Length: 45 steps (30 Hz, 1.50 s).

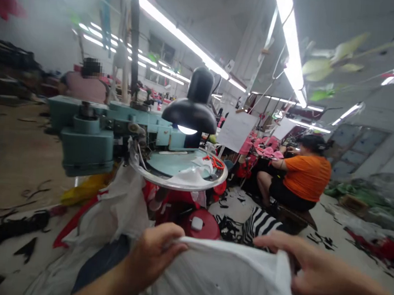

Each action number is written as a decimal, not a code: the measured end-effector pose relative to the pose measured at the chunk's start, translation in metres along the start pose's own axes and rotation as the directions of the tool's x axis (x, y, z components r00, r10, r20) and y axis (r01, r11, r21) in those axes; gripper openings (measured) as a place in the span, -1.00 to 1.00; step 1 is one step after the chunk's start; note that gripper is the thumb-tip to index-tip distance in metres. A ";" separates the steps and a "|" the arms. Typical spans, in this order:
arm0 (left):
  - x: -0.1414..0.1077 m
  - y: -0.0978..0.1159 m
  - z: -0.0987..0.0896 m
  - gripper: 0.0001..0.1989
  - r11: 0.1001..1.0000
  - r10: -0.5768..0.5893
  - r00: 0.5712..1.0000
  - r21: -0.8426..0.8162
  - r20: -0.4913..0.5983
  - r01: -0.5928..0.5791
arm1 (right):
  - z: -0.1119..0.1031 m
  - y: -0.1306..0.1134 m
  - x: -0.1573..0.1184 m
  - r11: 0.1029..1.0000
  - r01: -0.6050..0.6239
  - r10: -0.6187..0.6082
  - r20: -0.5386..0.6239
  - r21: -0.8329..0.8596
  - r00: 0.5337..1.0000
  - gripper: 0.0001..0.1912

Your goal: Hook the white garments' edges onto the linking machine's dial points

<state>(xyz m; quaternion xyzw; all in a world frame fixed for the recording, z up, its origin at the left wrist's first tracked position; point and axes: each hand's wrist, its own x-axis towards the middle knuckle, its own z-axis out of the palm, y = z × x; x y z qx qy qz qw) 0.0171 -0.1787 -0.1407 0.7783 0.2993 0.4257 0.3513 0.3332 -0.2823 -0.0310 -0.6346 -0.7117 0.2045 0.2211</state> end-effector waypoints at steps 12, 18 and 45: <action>0.036 0.005 -0.082 -0.55 0.907 -0.250 0.961 -0.320 0.115 0.274 | 0.020 -0.084 0.095 0.950 -0.014 -0.013 0.085 0.313 0.996 -0.73; 0.028 0.001 -0.077 -0.61 0.920 -0.202 0.967 -0.370 -0.156 0.133 | 0.045 -0.089 0.101 0.904 0.103 -0.071 -0.091 0.415 0.993 -0.84; 0.074 -0.026 -0.056 -0.80 0.991 -0.016 0.453 -0.074 -0.891 -0.110 | 0.042 -0.125 0.201 0.927 0.355 -0.359 -0.548 -0.118 0.755 -0.78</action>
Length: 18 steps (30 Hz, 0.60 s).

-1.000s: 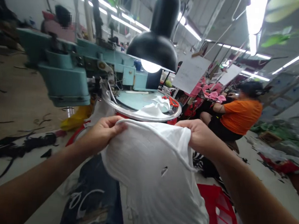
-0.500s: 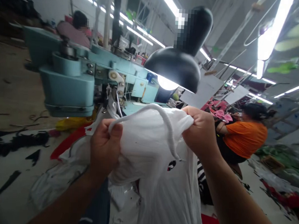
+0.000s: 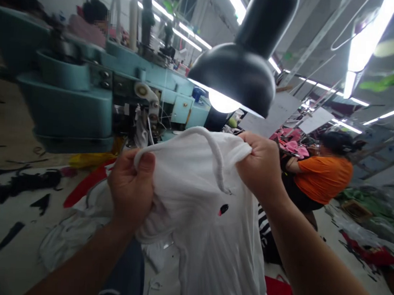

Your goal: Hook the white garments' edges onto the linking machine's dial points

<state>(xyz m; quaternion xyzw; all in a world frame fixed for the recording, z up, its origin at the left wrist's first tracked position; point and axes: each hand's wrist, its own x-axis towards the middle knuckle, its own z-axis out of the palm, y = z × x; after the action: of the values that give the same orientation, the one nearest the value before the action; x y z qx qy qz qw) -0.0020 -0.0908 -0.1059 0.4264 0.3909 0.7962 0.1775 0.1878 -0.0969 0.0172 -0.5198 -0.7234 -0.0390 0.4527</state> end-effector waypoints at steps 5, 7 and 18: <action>0.003 -0.003 0.001 -0.81 0.999 0.017 1.000 0.033 -0.011 -0.016 | 0.006 0.001 0.006 0.999 0.019 -0.019 0.012 -0.037 1.000 -0.73; 0.004 -0.005 -0.001 -0.80 0.998 0.026 1.000 0.057 -0.006 -0.026 | 0.009 0.004 0.011 0.997 0.027 -0.026 0.011 -0.075 1.000 -0.74; 0.010 -0.015 -0.032 -0.28 0.903 0.207 0.915 0.292 0.345 -0.314 | 0.022 0.046 0.037 0.940 -0.097 0.096 -0.021 -0.326 0.995 -0.85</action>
<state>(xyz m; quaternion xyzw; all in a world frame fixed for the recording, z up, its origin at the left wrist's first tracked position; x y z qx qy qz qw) -0.0354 -0.0899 -0.1230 0.6175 0.4291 0.6573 0.0498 0.2086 -0.0376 0.0114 -0.6222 -0.6796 -0.1373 0.3635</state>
